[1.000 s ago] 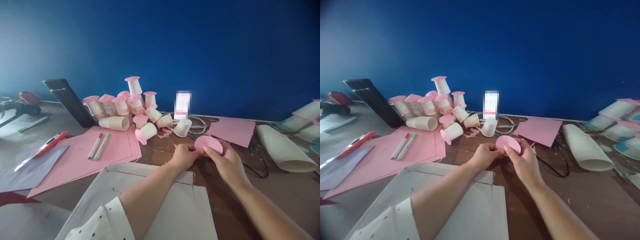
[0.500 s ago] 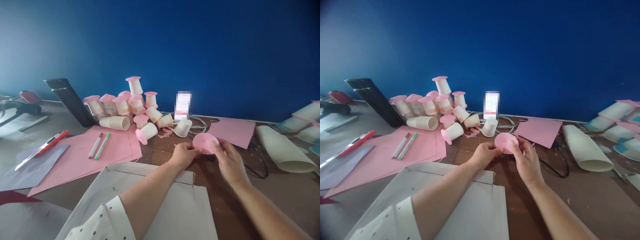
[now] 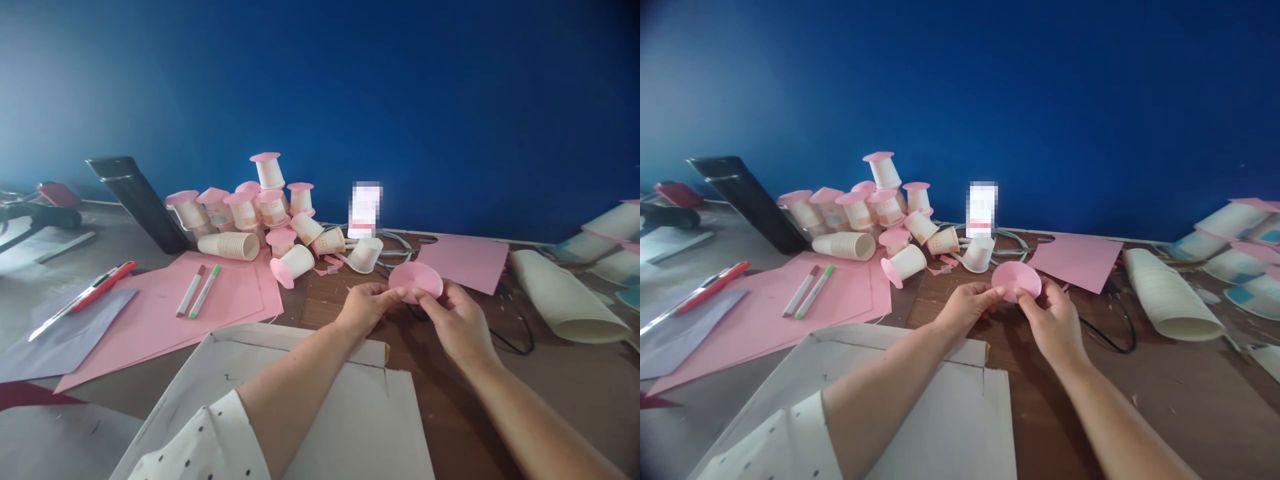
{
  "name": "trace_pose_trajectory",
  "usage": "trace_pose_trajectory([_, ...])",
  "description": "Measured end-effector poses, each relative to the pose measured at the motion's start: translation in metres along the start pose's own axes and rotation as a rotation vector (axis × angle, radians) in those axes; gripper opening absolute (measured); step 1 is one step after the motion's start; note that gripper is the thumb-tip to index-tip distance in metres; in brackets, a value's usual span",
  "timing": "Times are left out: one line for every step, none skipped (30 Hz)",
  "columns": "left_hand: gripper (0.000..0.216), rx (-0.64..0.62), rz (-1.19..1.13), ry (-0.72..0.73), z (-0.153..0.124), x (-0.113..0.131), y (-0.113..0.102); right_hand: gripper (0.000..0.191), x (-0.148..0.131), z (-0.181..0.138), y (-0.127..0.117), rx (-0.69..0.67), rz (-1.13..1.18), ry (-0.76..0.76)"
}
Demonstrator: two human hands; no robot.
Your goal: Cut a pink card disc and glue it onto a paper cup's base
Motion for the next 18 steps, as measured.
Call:
trace_pose_trajectory([0.047,0.003,-0.01,0.0,0.0,0.0,0.0,0.027,0.0,0.0,-0.001,0.01,-0.004,0.009])
trace_pose_trajectory([0.048,0.006,-0.014,-0.001,0.0,0.0,0.0,0.027,0.0,0.0,-0.001,0.018,-0.006,0.013])
trace_pose_trajectory([0.048,0.003,-0.012,-0.003,0.0,0.0,0.0,0.027,-0.001,0.0,-0.001,0.019,-0.004,0.013])
trace_pose_trajectory([0.048,-0.005,-0.003,-0.006,0.0,0.0,0.0,0.027,-0.001,-0.001,-0.001,0.017,0.001,0.009])
trace_pose_trajectory([0.047,-0.016,0.01,-0.009,0.0,-0.001,0.0,0.027,-0.002,-0.001,-0.001,0.012,0.006,0.0])
trace_pose_trajectory([0.046,-0.026,0.026,-0.011,0.0,-0.002,0.0,0.027,-0.004,-0.002,-0.001,0.006,0.01,-0.013])
trace_pose_trajectory([0.044,-0.028,0.044,-0.014,0.0,-0.003,0.0,0.027,-0.005,-0.003,0.0,0.002,0.012,-0.026])
trace_pose_trajectory([0.041,-0.023,0.062,-0.018,0.0,-0.004,0.001,0.026,-0.006,-0.003,0.001,-0.002,0.014,-0.041])
trace_pose_trajectory([0.039,-0.01,0.079,-0.02,0.001,-0.004,0.0,0.026,-0.008,-0.004,0.001,-0.006,0.017,-0.056])
trace_pose_trajectory([0.036,0.007,0.097,-0.018,0.001,-0.004,0.0,0.027,-0.009,-0.005,0.002,-0.011,0.023,-0.069])
trace_pose_trajectory([0.034,0.024,0.119,-0.011,0.002,-0.004,0.0,0.027,-0.009,-0.005,0.003,-0.016,0.031,-0.077])
trace_pose_trajectory([0.032,0.038,0.145,0.002,0.002,-0.004,0.0,0.027,-0.01,-0.006,0.004,-0.015,0.045,-0.08])
trace_pose_trajectory([0.03,0.052,0.173,0.017,0.002,-0.003,0.0,0.028,-0.009,-0.006,0.004,-0.014,0.064,-0.077])
trace_pose_trajectory([0.027,0.062,0.209,0.036,0.002,-0.001,0.0,0.03,-0.007,-0.005,0.004,-0.005,0.092,-0.069])
trace_pose_trajectory([0.025,0.072,0.256,0.065,0.002,0.0,0.0,0.033,-0.005,-0.004,0.003,0.012,0.127,-0.053])
trace_pose_trajectory([0.023,0.087,0.318,0.11,0.001,0.002,-0.001,0.036,-0.002,-0.002,0.002,0.034,0.163,-0.035])
trace_pose_trajectory([0.02,0.111,0.393,0.176,0.0,0.004,-0.001,0.039,0.002,-0.001,0.001,0.063,0.198,-0.021])
trace_pose_trajectory([0.018,0.139,0.478,0.258,-0.001,0.006,-0.002,0.043,0.006,0.001,-0.001,0.091,0.226,-0.014])
Point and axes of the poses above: each hand's wrist, its own z-axis towards the middle knuckle, its own y-axis out of the palm, x = y × z, the point moved 2 cm from there along z, towards the middle knuckle, and after that the axes turned 6 degrees about y, right-handed, at the moved point
